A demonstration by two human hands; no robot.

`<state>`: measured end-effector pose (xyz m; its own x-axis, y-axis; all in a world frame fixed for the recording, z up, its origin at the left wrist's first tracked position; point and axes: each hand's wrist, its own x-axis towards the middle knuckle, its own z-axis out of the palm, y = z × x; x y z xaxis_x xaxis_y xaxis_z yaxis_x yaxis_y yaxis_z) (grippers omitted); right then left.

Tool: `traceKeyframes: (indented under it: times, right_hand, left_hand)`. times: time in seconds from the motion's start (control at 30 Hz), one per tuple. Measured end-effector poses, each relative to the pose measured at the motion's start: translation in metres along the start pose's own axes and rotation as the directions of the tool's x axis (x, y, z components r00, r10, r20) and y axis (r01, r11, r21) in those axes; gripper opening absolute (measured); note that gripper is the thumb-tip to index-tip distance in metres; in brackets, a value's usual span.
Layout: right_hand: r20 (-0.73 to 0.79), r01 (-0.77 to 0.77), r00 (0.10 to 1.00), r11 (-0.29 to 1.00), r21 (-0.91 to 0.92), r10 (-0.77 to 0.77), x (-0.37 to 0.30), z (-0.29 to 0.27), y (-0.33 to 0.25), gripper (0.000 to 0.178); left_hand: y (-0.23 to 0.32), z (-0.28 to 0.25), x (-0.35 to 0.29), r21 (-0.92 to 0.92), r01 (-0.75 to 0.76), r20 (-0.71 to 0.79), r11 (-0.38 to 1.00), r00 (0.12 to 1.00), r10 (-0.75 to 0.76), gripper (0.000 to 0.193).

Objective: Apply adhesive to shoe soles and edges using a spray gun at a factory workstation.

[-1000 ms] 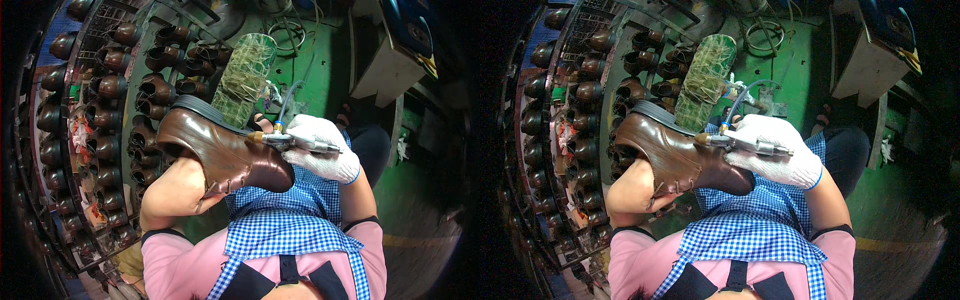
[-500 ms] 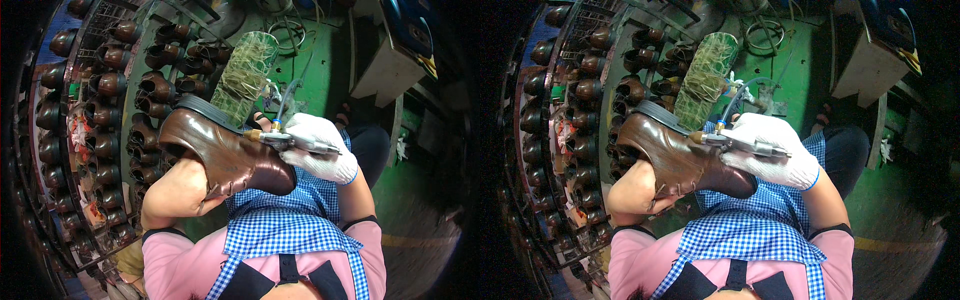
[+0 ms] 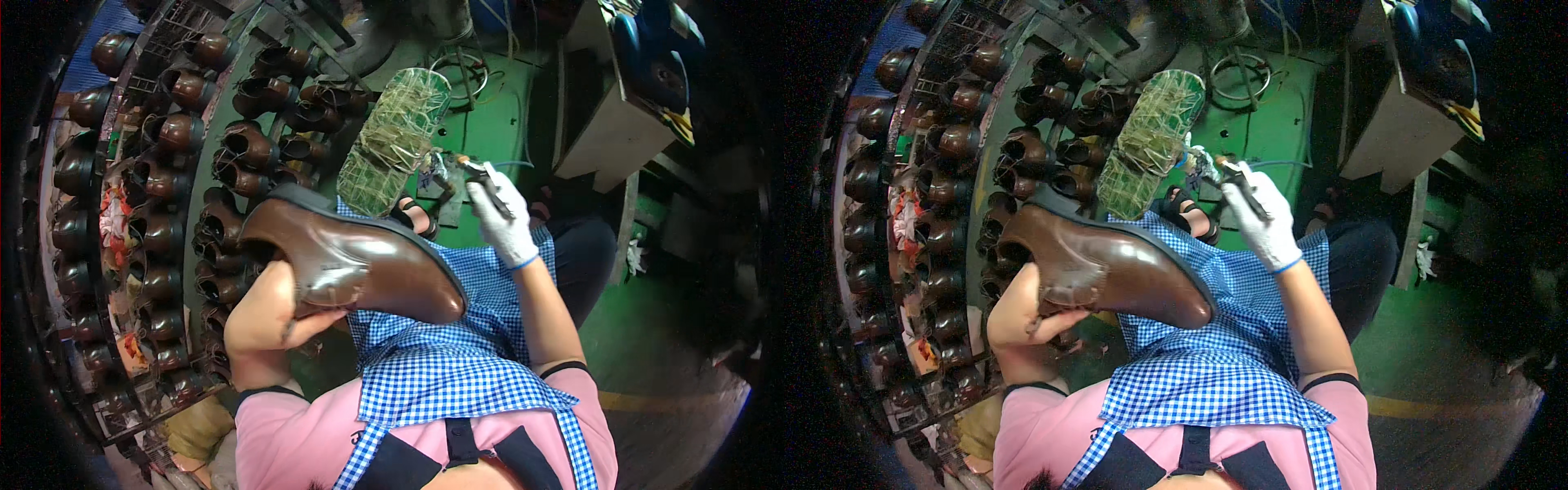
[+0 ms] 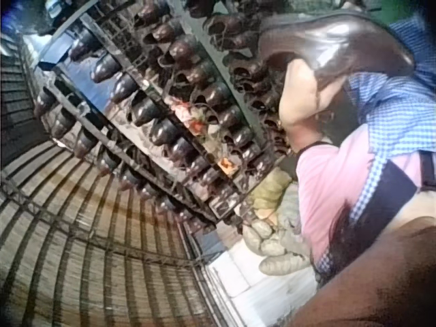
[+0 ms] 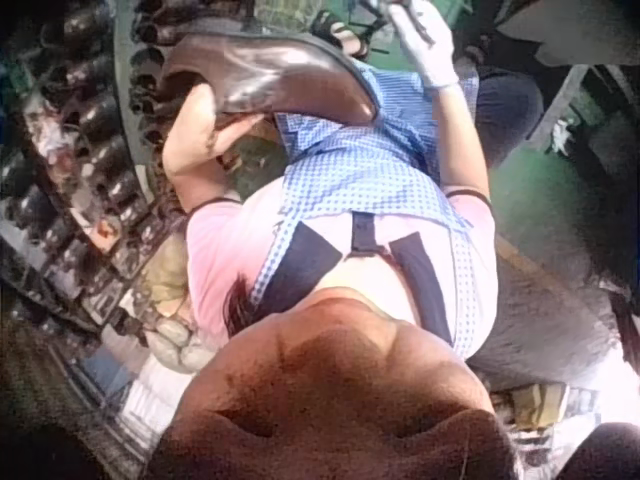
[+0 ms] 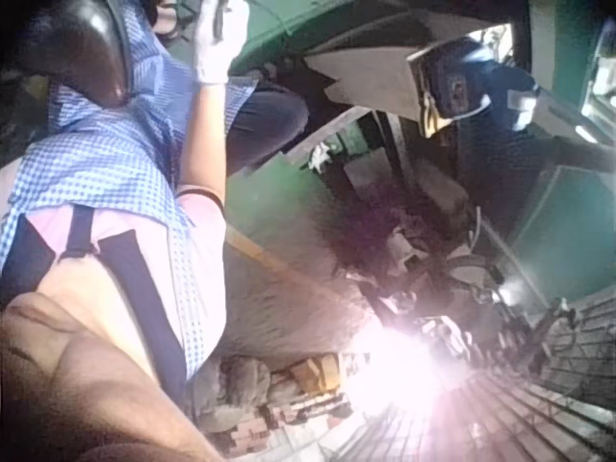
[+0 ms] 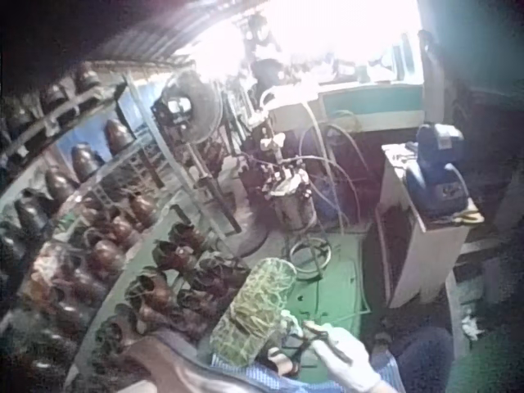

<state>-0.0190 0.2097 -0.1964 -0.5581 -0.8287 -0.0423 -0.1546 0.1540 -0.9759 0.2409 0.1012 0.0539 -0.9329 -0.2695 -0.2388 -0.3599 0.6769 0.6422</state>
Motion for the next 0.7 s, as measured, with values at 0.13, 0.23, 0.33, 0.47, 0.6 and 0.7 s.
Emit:
traceKeyframes:
  times: [0.13,0.23,0.33,0.47,0.6,0.7]
  right_hand:
    - [0.010,0.192,0.980,0.920,-0.341,-0.201,0.013,0.029,0.025,0.042]
    - [0.053,0.192,0.981,0.880,-0.435,-0.188,0.023,0.041,0.027,0.036]
    - [0.154,0.197,0.977,0.884,-0.424,-0.145,0.022,0.055,0.017,0.038]
    - [0.182,0.425,0.905,0.837,-0.345,-0.384,0.011,0.051,0.023,0.050]
    - [0.209,0.384,0.911,0.917,-0.108,-0.356,0.005,0.035,0.009,0.038]
    - [0.114,0.032,0.993,0.998,0.059,-0.039,0.001,0.007,0.042,0.040]
  left_hand:
    - [-0.019,0.038,-0.054,-0.734,0.215,-0.219,0.644,0.822,-0.525,0.059]
    - [-0.038,0.056,-0.078,-0.781,0.097,-0.334,0.616,0.769,-0.545,0.060]
    - [-0.054,0.074,-0.097,-0.761,-0.063,-0.497,0.646,0.697,-0.517,0.063]
    - [-0.058,0.093,-0.110,-0.861,-0.410,-0.484,0.302,0.472,-0.737,0.062]
    - [-0.045,0.100,-0.129,-0.790,-0.482,-0.589,0.379,0.423,-0.689,0.067]
    - [-0.023,0.103,-0.162,-0.756,-0.341,-0.652,0.558,0.454,-0.607,0.063]
